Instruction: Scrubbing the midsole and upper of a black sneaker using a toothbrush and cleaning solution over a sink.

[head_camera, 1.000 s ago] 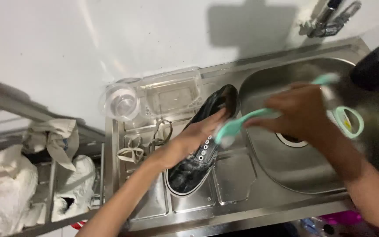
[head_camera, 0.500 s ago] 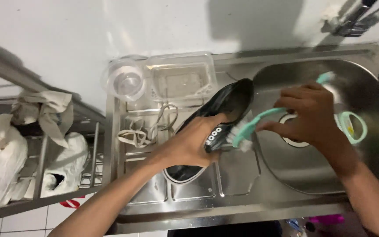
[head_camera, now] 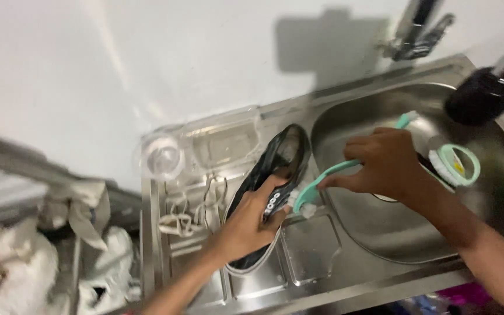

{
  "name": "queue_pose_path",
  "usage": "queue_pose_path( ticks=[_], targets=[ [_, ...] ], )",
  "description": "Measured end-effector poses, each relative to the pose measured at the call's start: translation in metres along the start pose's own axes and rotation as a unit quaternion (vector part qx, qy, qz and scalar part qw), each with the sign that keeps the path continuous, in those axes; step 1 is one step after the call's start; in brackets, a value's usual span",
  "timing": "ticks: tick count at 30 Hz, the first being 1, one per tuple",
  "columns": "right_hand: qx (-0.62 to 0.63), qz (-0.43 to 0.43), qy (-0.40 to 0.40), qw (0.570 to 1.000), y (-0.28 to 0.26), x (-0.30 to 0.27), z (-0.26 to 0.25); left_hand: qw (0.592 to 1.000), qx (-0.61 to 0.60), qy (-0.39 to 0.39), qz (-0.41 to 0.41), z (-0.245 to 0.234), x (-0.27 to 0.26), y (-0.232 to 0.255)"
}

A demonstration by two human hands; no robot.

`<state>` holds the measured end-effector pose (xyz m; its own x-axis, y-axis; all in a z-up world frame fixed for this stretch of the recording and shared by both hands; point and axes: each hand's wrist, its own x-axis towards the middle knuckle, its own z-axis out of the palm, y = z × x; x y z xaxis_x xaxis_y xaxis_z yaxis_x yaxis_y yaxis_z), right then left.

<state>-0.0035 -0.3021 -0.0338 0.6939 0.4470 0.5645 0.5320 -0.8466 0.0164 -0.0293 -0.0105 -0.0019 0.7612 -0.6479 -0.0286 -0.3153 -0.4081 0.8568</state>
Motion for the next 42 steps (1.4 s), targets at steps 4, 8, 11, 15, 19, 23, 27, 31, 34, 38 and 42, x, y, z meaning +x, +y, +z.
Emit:
queue_pose_path(
  ticks=[4,8,11,15,19,23,27,31,34,38,42],
  targets=[
    [-0.027,-0.018,0.014,0.999,-0.004,0.001,0.003,1.000,0.005,-0.010,-0.017,0.001,0.006,-0.002],
    [0.082,-0.051,0.004,0.995,-0.011,-0.001,0.008,0.995,-0.048,-0.087,-0.018,0.001,0.008,-0.015],
    [0.047,-0.027,-0.008,0.998,0.013,0.000,0.005,0.987,-0.120,-0.101,-0.027,-0.003,0.011,-0.020],
    [0.000,-0.028,0.009,1.000,0.013,-0.004,0.006,0.977,-0.200,-0.063,-0.034,0.001,0.017,-0.021],
    [0.051,-0.087,0.065,0.993,-0.014,0.000,0.012,0.975,-0.217,-0.052,0.016,-0.001,0.017,-0.026],
    [-0.010,-0.104,0.083,0.991,0.010,-0.002,-0.001,0.962,-0.259,-0.074,0.042,0.007,0.010,-0.057],
    [-0.061,-0.158,0.106,0.980,0.010,-0.012,0.013,0.975,-0.213,-0.060,0.034,0.006,0.012,-0.056],
    [0.006,-0.161,0.131,0.978,-0.028,0.011,-0.010,0.993,-0.086,-0.053,0.065,-0.020,-0.002,0.024],
    [-0.018,-0.152,0.116,0.981,-0.030,0.008,-0.015,0.993,0.106,-0.042,-0.028,-0.023,-0.009,0.024],
    [-0.014,-0.173,0.086,0.981,-0.037,0.006,-0.020,1.000,-0.016,0.013,0.005,-0.025,-0.002,0.006],
    [-0.055,-0.225,0.078,0.970,0.012,0.011,-0.019,0.980,-0.193,-0.050,-0.022,-0.037,0.006,-0.009]
  ],
)
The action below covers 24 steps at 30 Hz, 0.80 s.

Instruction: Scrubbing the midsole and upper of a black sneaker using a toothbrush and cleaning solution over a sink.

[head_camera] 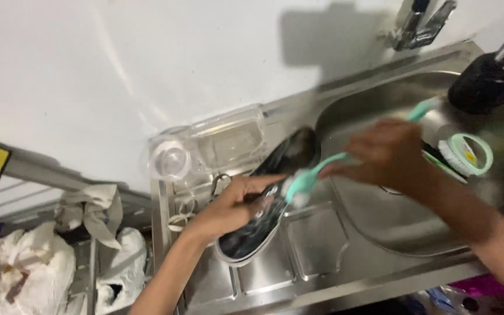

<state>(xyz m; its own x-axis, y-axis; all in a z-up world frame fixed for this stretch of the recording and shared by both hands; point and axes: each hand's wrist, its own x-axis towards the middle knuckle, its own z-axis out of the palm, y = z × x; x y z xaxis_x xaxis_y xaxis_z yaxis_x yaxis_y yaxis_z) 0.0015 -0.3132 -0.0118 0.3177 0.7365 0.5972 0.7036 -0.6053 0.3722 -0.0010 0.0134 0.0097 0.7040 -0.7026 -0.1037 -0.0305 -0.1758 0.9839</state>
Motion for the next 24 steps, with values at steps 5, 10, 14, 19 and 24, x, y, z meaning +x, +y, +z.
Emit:
queue_pose_path(
  ticks=[5,10,14,19,24],
  targets=[
    [0.026,0.110,-0.030,0.993,-0.036,0.013,0.005,0.990,-0.130,-0.044,0.009,0.011,0.008,-0.024],
    [0.017,0.150,-0.033,0.988,-0.032,0.019,0.000,0.950,-0.307,-0.062,-0.009,0.010,0.010,-0.042],
    [0.053,0.127,-0.039,0.990,-0.033,0.030,-0.002,0.944,-0.318,-0.086,-0.008,0.013,0.003,-0.026],
    [0.105,0.183,-0.059,0.976,-0.041,0.024,0.007,0.922,-0.378,-0.085,-0.017,0.020,-0.003,-0.030],
    [0.040,0.164,-0.100,0.981,-0.024,0.039,-0.017,0.916,-0.385,-0.107,-0.035,0.010,0.013,-0.056]
  ],
)
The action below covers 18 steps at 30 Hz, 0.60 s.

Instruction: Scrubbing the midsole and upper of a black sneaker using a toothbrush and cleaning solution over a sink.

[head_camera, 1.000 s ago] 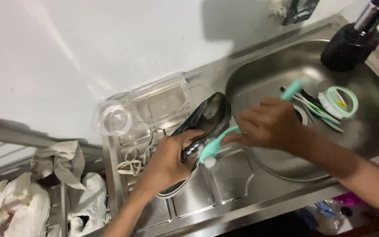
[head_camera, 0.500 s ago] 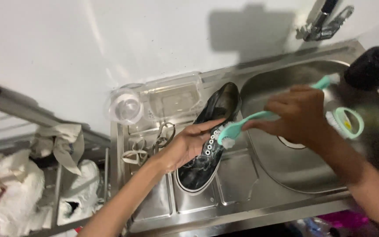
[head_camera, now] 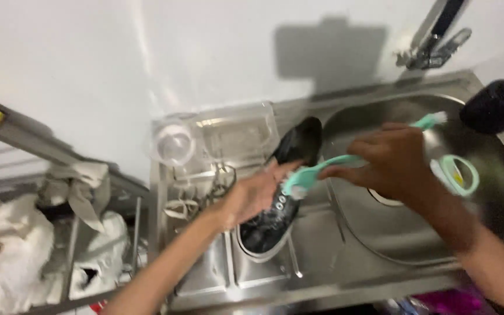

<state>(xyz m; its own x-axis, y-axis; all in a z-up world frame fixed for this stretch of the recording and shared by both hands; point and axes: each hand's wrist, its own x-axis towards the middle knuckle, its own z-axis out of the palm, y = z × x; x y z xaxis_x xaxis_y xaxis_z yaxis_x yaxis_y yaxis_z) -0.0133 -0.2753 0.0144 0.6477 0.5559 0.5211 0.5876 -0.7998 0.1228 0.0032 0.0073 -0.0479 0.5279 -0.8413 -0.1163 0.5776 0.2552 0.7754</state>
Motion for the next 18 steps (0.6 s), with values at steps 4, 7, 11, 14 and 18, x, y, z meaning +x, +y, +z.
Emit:
queue_pose_path(
  ticks=[4,7,11,14,18],
  targets=[
    [0.119,0.008,-0.014,0.993,-0.023,-0.008,0.027,0.998,-0.004,0.051,-0.037,0.013,0.000,0.008],
    [0.090,0.060,-0.017,0.994,0.001,-0.006,0.013,0.999,0.033,0.031,0.001,0.007,0.003,0.008],
    [0.132,0.059,-0.049,0.988,-0.009,-0.026,0.040,0.999,-0.035,0.014,-0.005,-0.009,0.007,-0.007],
    [0.100,0.077,-0.050,0.991,-0.003,-0.024,0.035,0.999,-0.034,0.034,-0.004,-0.007,0.007,0.003],
    [0.205,0.086,-0.145,0.964,-0.019,-0.030,0.037,0.998,-0.056,0.028,0.031,0.009,0.003,0.011]
  ],
)
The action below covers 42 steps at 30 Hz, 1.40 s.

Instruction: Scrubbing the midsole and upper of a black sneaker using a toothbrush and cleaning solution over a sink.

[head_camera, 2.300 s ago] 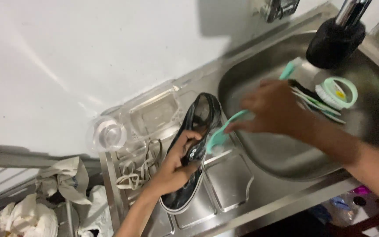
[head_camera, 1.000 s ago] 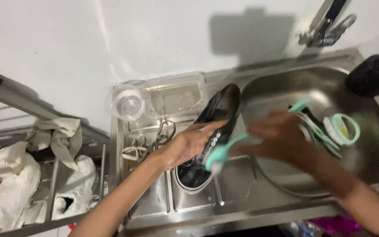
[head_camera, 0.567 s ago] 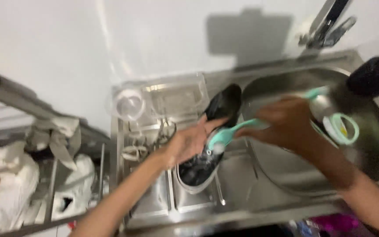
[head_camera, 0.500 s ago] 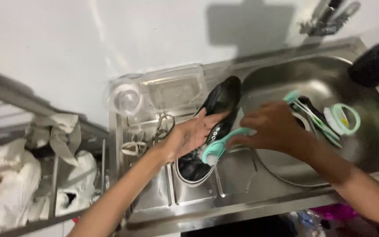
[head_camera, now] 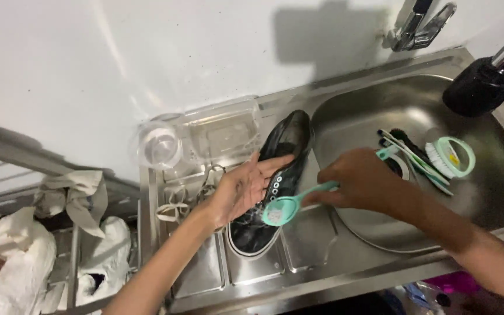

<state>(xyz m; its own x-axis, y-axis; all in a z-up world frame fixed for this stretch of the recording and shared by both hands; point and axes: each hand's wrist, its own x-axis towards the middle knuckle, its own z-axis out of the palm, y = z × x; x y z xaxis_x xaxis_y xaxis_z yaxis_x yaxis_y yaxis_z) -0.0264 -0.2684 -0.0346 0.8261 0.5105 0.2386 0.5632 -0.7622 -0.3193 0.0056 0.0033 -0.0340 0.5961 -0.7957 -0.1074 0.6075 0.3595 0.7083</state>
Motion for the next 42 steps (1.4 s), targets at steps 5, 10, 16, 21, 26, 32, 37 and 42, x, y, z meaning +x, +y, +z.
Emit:
queue_pose_path(
  ticks=[5,10,16,21,26,32,37,42],
  targets=[
    [-0.199,-0.018,0.059,0.978,-0.004,-0.004,-0.012,0.987,-0.157,-0.036,0.006,-0.010,0.004,-0.013],
    [-0.260,0.007,0.047,0.964,-0.010,-0.003,-0.018,0.996,-0.074,-0.056,0.012,-0.020,0.009,-0.013],
    [-0.154,0.018,0.049,0.987,-0.008,-0.004,-0.012,0.995,0.081,0.047,0.031,-0.010,0.005,-0.009],
    [-0.100,0.007,0.017,0.995,-0.003,-0.003,0.004,0.999,0.021,0.020,-0.024,-0.043,0.012,-0.020],
    [-0.256,0.002,0.040,0.966,-0.003,-0.006,-0.013,0.997,0.048,0.034,0.047,-0.005,0.002,-0.011],
    [-0.212,0.016,0.034,0.977,0.016,-0.012,-0.014,0.999,0.035,0.023,0.012,-0.016,0.004,-0.012],
    [-0.154,0.001,-0.030,0.988,0.008,-0.006,-0.008,0.998,0.037,0.048,0.026,-0.002,0.001,-0.006],
    [-0.197,0.010,-0.032,0.980,0.004,-0.010,-0.007,0.992,0.117,0.042,-0.030,0.008,-0.002,0.008]
  ],
)
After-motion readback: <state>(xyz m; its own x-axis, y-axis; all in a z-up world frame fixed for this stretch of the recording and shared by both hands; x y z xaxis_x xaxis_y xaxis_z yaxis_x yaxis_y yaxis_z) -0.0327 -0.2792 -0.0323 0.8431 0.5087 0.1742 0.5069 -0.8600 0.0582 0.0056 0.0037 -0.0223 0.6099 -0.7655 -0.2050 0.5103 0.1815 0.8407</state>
